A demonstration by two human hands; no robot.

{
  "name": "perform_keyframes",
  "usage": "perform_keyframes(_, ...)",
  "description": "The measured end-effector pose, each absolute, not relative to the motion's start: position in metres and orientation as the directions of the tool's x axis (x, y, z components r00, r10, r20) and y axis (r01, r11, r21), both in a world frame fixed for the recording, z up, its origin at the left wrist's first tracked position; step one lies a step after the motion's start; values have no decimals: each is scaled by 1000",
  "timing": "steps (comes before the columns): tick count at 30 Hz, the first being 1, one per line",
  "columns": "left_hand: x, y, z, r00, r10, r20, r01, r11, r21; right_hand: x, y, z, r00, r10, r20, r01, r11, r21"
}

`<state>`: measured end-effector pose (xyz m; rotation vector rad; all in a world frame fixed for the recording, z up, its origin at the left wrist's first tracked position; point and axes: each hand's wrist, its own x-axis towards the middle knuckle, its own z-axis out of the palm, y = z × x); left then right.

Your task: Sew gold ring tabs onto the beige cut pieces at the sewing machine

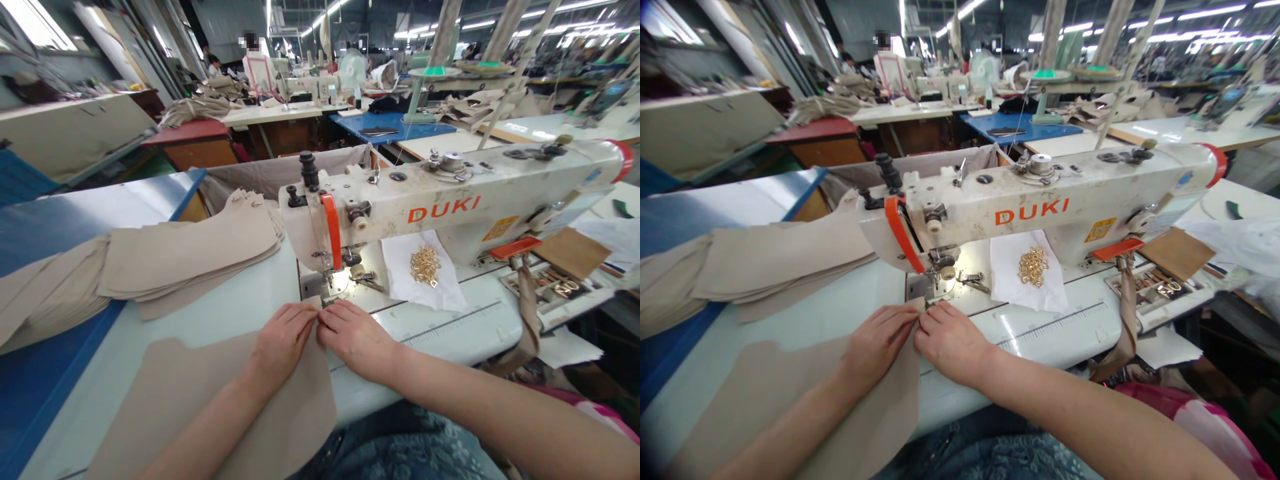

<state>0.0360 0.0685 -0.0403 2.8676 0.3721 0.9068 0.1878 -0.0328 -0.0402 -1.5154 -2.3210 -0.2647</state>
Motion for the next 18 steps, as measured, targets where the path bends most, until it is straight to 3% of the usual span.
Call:
perform_keyframes(8, 34, 67, -41, 779, 312, 543, 226, -949, 221, 187, -30, -38, -379, 841, 387, 907, 421, -27)
perform_keyframes(18, 62, 77, -46, 771, 283, 570, 226, -959, 171, 215, -23, -39, -396, 841, 368, 909, 415, 30)
